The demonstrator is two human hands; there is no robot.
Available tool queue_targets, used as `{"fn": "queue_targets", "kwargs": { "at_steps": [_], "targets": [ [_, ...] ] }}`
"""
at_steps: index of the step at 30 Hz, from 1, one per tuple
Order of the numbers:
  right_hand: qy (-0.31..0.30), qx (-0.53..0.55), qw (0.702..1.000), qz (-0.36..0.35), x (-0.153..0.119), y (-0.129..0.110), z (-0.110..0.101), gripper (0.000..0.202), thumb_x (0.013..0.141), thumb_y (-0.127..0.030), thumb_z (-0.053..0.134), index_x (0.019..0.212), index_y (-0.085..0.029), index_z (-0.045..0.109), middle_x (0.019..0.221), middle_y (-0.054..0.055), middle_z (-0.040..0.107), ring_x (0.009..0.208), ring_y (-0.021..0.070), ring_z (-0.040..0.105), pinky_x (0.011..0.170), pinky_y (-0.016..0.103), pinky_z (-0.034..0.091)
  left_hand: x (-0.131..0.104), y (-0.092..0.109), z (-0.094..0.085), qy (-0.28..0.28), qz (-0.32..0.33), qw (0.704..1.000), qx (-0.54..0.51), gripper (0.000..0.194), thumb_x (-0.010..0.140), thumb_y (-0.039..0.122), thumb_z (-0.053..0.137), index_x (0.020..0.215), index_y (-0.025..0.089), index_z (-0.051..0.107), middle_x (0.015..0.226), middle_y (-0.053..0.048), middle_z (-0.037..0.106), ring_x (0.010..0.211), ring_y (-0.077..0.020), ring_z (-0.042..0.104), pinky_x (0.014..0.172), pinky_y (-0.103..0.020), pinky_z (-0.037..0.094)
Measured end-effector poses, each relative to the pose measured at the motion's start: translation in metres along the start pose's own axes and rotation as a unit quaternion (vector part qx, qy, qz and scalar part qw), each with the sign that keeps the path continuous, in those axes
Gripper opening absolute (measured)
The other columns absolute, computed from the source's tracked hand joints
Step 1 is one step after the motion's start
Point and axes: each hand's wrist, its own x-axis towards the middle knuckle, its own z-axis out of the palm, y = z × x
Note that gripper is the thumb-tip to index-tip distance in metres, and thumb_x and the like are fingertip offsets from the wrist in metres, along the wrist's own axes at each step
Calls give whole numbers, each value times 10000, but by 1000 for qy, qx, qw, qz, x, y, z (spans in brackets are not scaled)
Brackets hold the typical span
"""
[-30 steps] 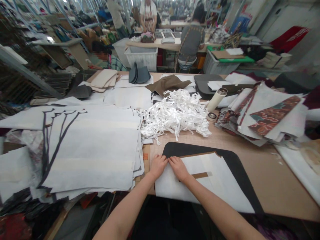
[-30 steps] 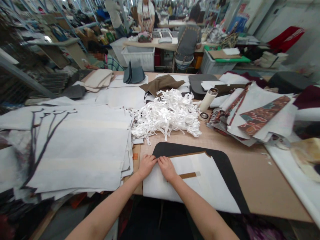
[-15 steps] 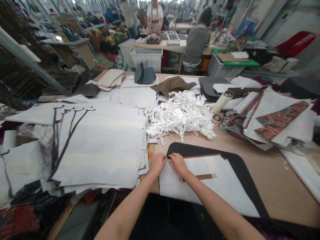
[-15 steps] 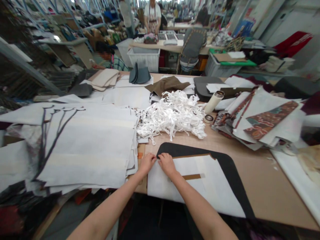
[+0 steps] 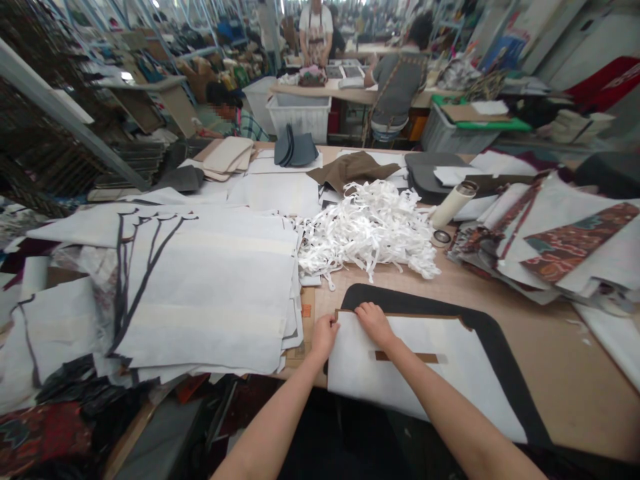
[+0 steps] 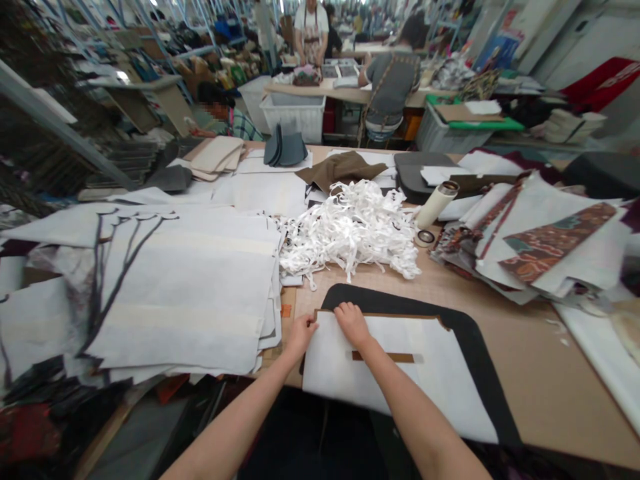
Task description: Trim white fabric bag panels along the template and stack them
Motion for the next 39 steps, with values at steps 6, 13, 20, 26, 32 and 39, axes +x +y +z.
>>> {"fn": "queue_targets", "kwargs": {
  "at_steps": [6,13,20,26,32,39],
  "targets": [
    [14,-36,999,36,10,2,2,195,859,-73,423,798,-152,591,749,71,545,711,200,453,638,313,332,-6,-1,3,49,39,997,43,156,794,152,556,928,115,626,930,-89,629,871,-174,572,800,-290,431],
    [32,89,991,-97,2,-22,-1,193,896,-153,433,1002,-181,592,987,68,586,946,196,480,795,325,372,-16,-3,3,31,103,976,187,217,877,190,424,1000,171,602,939,-74,591,929,-187,538,828,-315,420],
    [3,115,990,-78,3,-21,-7,280,886,-157,454,1138,-227,553,1026,65,589,959,194,486,811,330,388,-23,2,7,34,159,934,320,349,871,80,317,1148,145,517,991,-100,573,904,-210,525,759,-322,442],
    [-28,90,986,-137,5,-18,-16,410,865,-158,483,1261,-265,462,1133,79,541,1017,225,448,842,361,369,-24,-1,10,49,179,919,348,364,858,70,329,1178,110,497,1004,-109,571,908,-222,527,772,-335,453],
    [-36,82,989,-119,7,-21,-14,378,867,-152,462,1233,-243,485,1118,82,539,1010,224,442,833,358,351,-27,-4,7,55,209,907,362,420,856,66,312,1256,107,434,1000,-115,570,887,-224,519,749,-343,457],
    [-61,51,996,-32,13,-30,-5,383,863,-150,450,1233,-238,492,1130,96,529,964,225,449,782,342,345,-30,-9,-11,4,251,888,385,363,854,93,357,1179,102,517,990,-119,579,886,-232,527,751,-377,446]
  ]
}}
